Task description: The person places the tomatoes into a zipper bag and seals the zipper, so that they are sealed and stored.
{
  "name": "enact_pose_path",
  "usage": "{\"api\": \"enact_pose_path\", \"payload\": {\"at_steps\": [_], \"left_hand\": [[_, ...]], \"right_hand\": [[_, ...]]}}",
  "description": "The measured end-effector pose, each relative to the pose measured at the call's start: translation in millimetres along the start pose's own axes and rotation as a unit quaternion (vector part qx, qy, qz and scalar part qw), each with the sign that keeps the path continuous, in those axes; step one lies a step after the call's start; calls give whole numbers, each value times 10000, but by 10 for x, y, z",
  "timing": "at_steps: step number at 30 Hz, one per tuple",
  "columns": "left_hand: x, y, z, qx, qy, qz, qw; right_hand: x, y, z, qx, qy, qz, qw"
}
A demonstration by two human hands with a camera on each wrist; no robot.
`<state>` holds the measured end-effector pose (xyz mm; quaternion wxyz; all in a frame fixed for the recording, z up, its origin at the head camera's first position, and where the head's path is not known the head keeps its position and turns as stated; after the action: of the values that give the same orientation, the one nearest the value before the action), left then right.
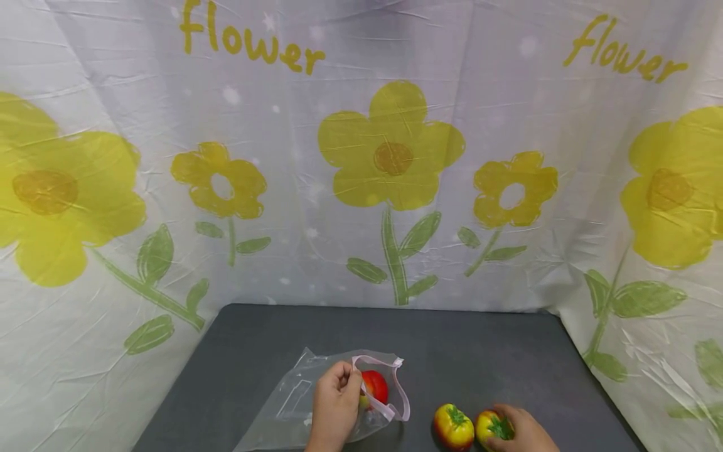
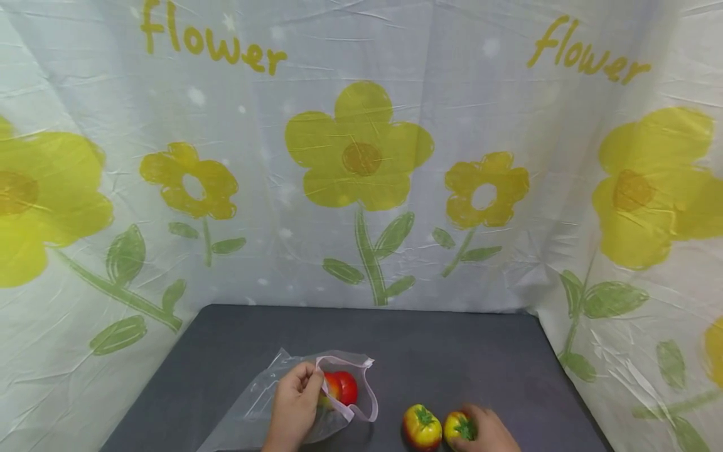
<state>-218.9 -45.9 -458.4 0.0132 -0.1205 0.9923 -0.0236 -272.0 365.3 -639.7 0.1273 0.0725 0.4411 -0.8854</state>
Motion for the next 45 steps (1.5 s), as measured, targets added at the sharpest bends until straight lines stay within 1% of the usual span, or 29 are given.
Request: {"api": "enact_pose_path", "payload": {"at_steps": [2,4,8,10,11,13,15,17,18,21,23,25,29,31,36,41,45], "left_hand": [[1,4,6,9,-34,-10,10000],[0,7,10,10,-53,-19,10000],[-4,7,19,17,-47,-56,10000],[-9,5,23,15,-33,-81,10000],[-9,4,24,6,-17,-100,9999],[-13,2,26,-19,-11,-124,9999],[-14,1,23,-63,-6,-120,9999],[-14,0,19,-101,-16,-109,9999],[-15,-1,18,-117,-21,-97,9999],[-8,-5,14,-132,-35,-89,9999],[-5,-5,14,-118,-11,-101,9999],[0,-1,16,-81,49,-123,9999],[0,9,25,10,226,-178,9996],[2,13,33,63,249,-204,9995],[9,17,43,119,255,-232,9993],[11,22,30,66,362,-192,9991],[9,26,19,25,401,-181,9990]], "right_hand": [[0,31,-42,-165,17,-9,9999],[-41,29,-26,-165,-91,-38,9998],[-60,21,-84,220,-592,189,9978],[-52,26,-137,447,-746,341,9956],[-67,25,-141,546,-660,336,9958],[-158,1,-70,718,-300,220,9967],[-313,-64,138,757,122,-18,9971],[-504,-164,418,811,545,-339,9946],[-591,-220,564,836,651,-443,9934],[-776,-382,956,837,742,-800,9905],[-839,-464,1135,923,639,-996,9887],[-863,-518,1259,982,445,-1146,9876],[-863,-558,1425,1127,94,-1388,9838],[-853,-554,1501,1242,-34,-1492,9810],[-842,-499,1718,1586,-284,-1642,9732],[-819,-387,1962,1764,-682,-1679,9675],[-760,-294,2129,1836,-1102,-1517,9649]]}}
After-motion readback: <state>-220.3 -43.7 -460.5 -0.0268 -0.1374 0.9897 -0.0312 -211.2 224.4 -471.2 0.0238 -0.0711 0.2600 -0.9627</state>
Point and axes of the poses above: each hand's wrist, its own x-axis towards the middle knuckle, its own y-axis out of the palm, z = x × y, the point moved 4 cm from there along x, towards the middle knuckle, and after that the axes turned 9 degrees about -y, right-handed, at the moved point
